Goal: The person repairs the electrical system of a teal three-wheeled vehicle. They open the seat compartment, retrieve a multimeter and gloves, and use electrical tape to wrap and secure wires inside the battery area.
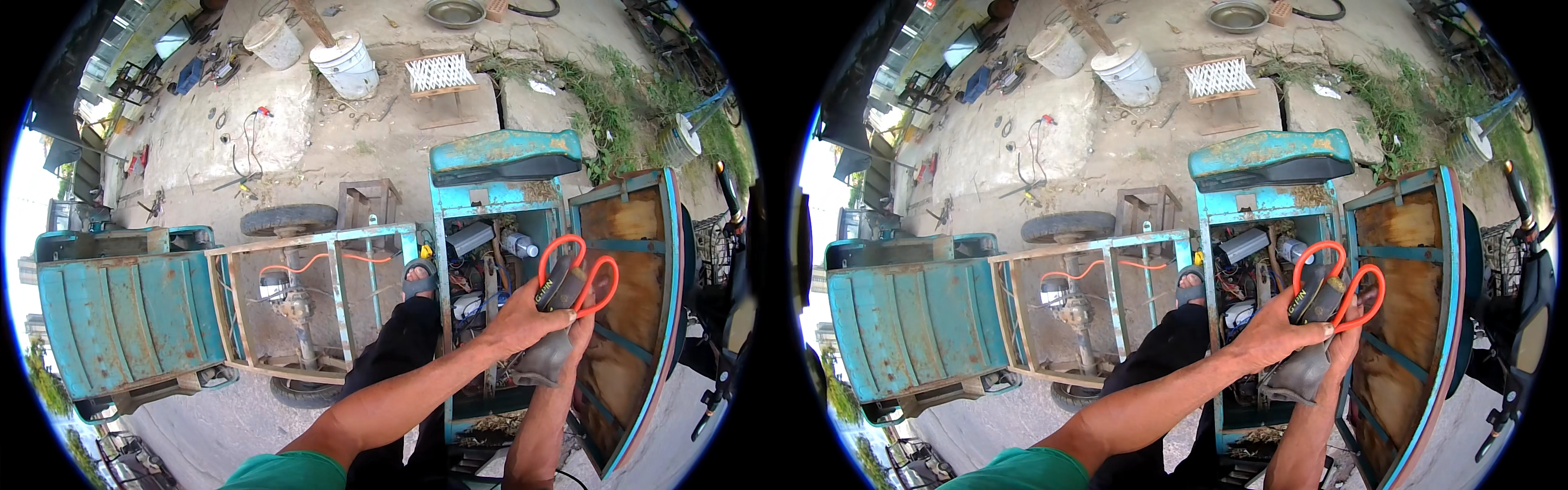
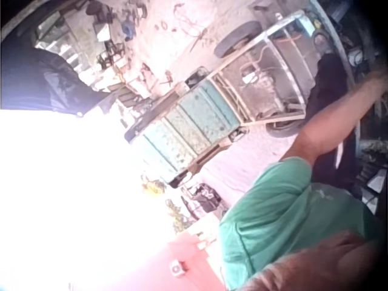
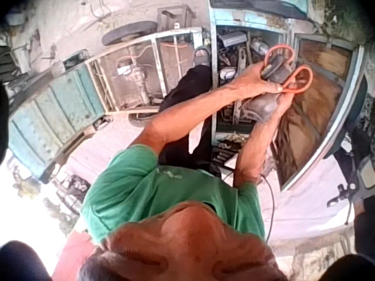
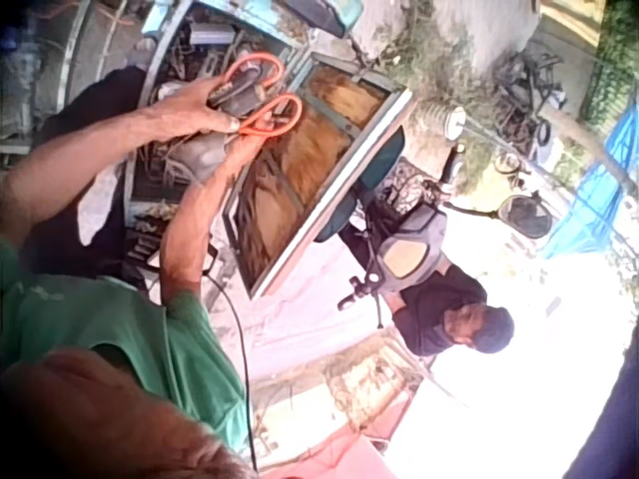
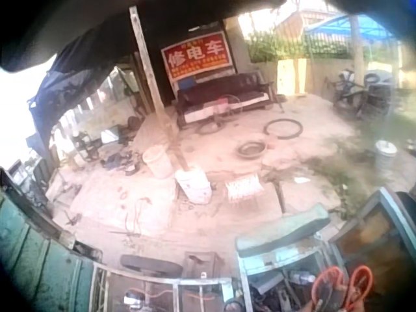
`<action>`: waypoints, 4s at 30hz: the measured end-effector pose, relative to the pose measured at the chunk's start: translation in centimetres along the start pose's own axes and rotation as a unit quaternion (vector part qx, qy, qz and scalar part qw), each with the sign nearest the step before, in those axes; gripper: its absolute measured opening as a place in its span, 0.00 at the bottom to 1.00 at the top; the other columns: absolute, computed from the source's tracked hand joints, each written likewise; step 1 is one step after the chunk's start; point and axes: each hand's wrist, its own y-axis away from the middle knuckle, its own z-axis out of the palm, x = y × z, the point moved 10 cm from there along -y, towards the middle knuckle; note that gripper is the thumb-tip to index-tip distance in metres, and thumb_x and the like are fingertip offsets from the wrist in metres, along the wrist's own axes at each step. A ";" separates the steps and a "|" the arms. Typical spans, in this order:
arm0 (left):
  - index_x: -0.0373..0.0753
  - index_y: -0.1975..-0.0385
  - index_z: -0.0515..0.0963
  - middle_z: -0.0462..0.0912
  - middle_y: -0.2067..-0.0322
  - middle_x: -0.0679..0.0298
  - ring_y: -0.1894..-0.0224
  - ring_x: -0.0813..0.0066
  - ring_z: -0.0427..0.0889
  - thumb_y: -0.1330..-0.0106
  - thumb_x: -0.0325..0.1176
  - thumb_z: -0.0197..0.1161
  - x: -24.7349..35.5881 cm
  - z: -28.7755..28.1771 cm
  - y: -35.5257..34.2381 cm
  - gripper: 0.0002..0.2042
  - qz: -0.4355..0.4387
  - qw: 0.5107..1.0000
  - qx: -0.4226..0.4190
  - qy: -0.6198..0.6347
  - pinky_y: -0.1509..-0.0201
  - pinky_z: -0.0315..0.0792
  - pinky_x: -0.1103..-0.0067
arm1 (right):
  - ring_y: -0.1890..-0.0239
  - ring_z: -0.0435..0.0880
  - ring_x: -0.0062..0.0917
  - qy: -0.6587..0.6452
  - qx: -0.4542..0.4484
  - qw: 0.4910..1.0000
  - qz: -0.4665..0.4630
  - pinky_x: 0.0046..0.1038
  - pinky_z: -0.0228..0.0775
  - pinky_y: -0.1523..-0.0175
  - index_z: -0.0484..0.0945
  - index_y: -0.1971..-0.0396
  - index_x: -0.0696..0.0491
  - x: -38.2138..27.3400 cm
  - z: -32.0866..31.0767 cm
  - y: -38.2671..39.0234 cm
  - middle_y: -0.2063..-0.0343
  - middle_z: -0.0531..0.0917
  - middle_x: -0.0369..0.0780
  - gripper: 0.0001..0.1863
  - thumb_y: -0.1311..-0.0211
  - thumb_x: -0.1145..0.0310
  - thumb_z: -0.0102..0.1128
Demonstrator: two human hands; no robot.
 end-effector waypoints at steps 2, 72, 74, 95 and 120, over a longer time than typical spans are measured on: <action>0.31 0.37 0.66 0.79 0.50 0.55 0.48 0.67 0.77 0.45 0.40 0.72 0.2 0.0 0.4 0.37 -0.013 1.000 0.003 -0.013 0.41 0.69 0.73 | 0.58 0.78 0.18 0.006 -0.014 0.999 0.039 0.24 0.72 0.53 0.77 0.52 0.54 0.6 0.6 0.8 0.58 0.81 0.34 0.17 0.26 0.56 0.53; 0.31 0.53 0.71 0.81 0.73 0.52 0.74 0.67 0.82 0.55 0.52 0.79 5.4 -8.5 3.4 0.37 0.120 0.900 -0.203 0.368 0.68 0.75 0.74 | 0.51 0.83 0.29 0.200 -0.385 0.894 0.110 0.29 0.73 0.45 0.73 0.42 0.60 7.8 29.2 -1.8 0.51 0.83 0.47 0.25 0.30 0.57 0.55; 0.32 0.46 0.71 0.82 0.64 0.56 0.62 0.70 0.82 0.55 0.48 0.78 5.2 -8.0 2.7 0.38 0.090 0.918 -0.185 0.340 0.55 0.74 0.75 | 0.51 0.83 0.30 0.168 -0.289 0.933 0.132 0.30 0.75 0.47 0.72 0.40 0.60 5.8 22.5 0.4 0.52 0.83 0.46 0.27 0.31 0.55 0.54; 0.32 0.35 0.63 0.73 0.44 0.57 0.42 0.70 0.72 0.32 0.52 0.63 -2.9 1.3 -1.6 0.35 -0.061 0.994 -0.066 0.058 0.39 0.68 0.72 | 0.43 0.77 0.28 0.243 -0.114 0.963 -0.010 0.34 0.72 0.40 0.58 0.30 0.56 -2.5 5.4 7.0 0.42 0.74 0.42 0.46 0.48 0.70 0.75; 0.33 0.50 0.76 0.81 0.59 0.47 0.54 0.51 0.81 0.31 0.46 0.59 -3.0 6.3 -1.7 0.22 0.072 0.917 0.005 -0.393 0.49 0.72 0.66 | 0.51 0.80 0.24 0.056 0.100 0.993 -0.028 0.27 0.73 0.47 0.69 0.43 0.56 -1.8 -4.0 9.0 0.53 0.80 0.40 0.29 0.48 0.85 0.58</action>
